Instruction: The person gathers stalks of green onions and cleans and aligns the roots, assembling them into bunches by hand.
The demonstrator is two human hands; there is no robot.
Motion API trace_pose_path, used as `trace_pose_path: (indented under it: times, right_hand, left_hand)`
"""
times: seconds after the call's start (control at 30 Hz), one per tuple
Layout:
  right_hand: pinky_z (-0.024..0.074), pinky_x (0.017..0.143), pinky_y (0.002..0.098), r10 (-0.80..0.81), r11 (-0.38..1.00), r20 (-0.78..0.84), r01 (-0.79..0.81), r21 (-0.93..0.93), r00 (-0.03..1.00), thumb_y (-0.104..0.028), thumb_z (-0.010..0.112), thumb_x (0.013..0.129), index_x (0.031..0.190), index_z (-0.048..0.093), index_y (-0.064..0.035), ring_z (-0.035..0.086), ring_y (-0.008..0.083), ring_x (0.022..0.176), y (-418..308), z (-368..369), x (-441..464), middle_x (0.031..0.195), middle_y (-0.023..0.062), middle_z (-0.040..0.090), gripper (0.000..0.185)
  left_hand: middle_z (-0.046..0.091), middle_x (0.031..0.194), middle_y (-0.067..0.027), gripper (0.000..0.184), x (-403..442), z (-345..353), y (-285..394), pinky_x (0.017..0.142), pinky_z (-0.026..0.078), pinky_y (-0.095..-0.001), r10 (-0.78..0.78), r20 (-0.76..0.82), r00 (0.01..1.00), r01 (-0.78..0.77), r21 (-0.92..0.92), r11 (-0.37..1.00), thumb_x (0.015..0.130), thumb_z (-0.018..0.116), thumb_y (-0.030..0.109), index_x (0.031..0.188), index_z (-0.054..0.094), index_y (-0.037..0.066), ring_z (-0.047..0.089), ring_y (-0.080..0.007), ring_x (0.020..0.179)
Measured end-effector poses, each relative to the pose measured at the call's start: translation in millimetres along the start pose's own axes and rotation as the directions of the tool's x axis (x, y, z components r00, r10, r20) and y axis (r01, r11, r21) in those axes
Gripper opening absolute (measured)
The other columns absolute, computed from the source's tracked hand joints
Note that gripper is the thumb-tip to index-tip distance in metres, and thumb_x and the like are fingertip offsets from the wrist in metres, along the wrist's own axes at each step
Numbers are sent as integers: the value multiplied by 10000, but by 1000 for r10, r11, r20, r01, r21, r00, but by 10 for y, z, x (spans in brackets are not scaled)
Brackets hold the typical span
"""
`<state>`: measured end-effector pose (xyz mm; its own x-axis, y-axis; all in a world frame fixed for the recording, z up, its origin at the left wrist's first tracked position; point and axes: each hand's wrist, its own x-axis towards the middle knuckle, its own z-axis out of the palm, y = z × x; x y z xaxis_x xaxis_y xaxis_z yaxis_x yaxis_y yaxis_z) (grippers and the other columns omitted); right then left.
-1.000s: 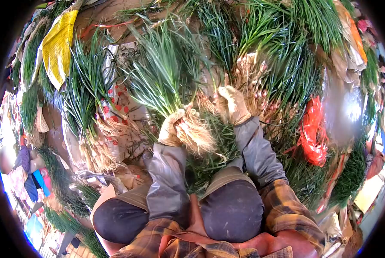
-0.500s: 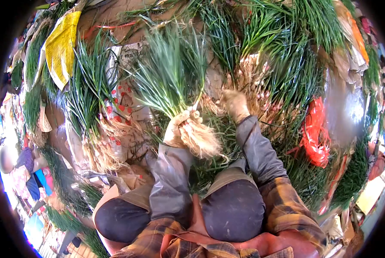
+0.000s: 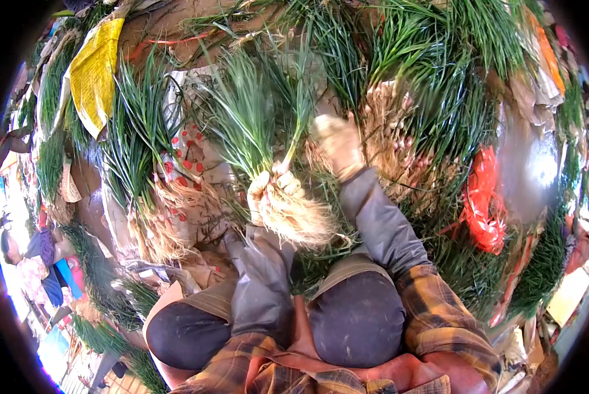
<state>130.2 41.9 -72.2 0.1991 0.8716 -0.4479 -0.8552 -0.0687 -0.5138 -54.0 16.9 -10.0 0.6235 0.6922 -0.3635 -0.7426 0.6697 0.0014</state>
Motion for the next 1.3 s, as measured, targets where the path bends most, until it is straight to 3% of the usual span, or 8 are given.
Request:
trace_pose_path:
  times: [0.3,0.33,0.37,0.53,0.67,0.8,1.1,1.3]
  right_hand:
    - [464,583,206,206,664,512,266,-699,834,-133,548,889,1201,505,-19,577,118,807,-30,540,-275,1099,106,590,335]
    - [490,751,280,552,760,256,-354,-545,794,-59,553,860,1162,510,5,581,216,852,-140,725,-366,1047,109,586,312]
    - [507,681,288,137,539,596,445,-715,791,-69,516,884,1015,569,-17,589,209,733,67,533,-248,892,79,605,151]
    - [513,529,270,-36,-531,300,236,-814,953,-168,452,909,1019,602,-118,577,160,616,81,-244,157,734,53,585,193]
    - [438,477,187,414,768,39,-326,-551,909,-355,526,899,1204,515,-28,577,104,670,-206,-147,-125,1004,72,625,448]
    - [486,757,251,466,-445,586,748,-493,663,-148,475,878,1112,591,-131,597,147,841,137,121,-68,1077,1,616,262]
    - [495,590,305,-50,-681,111,47,-731,993,-390,640,766,824,637,-40,623,223,725,-76,-5,-120,779,142,632,356]
    - [437,861,317,55,305,-101,-113,-946,993,-324,534,878,1120,567,-55,567,217,1013,-216,-143,-75,1112,120,585,364]
  left_hand:
    - [446,783,-11,281,73,36,28,641,363,-318,3,58,998,4,-127,992,864,521,268,1021,462,42,407,-147,706]
    - [445,782,-12,282,88,30,28,643,365,-320,-2,167,986,41,-230,972,868,514,267,1023,462,38,405,-148,709]
    - [445,782,-14,283,86,25,36,645,367,-322,5,276,961,89,-327,941,872,506,267,1026,461,33,403,-149,711]
    - [452,789,-23,320,54,48,81,658,381,-328,22,150,988,13,-227,974,853,536,274,1041,482,21,421,-181,732]
    - [589,812,-101,287,33,13,115,700,509,-358,-16,-222,975,66,219,974,784,620,178,986,562,-16,582,-236,747]
    - [630,700,-110,126,-21,-193,-8,564,541,-271,-11,-484,875,150,249,957,800,608,51,895,596,-30,594,-173,550]
    - [571,967,-94,620,61,341,-1,832,486,-379,262,-108,959,-234,219,947,771,661,149,1307,386,1,571,-232,901]
    - [605,1021,-143,447,6,-60,224,959,422,-461,130,-107,986,-108,188,976,808,618,155,1192,477,-28,548,-299,1069]
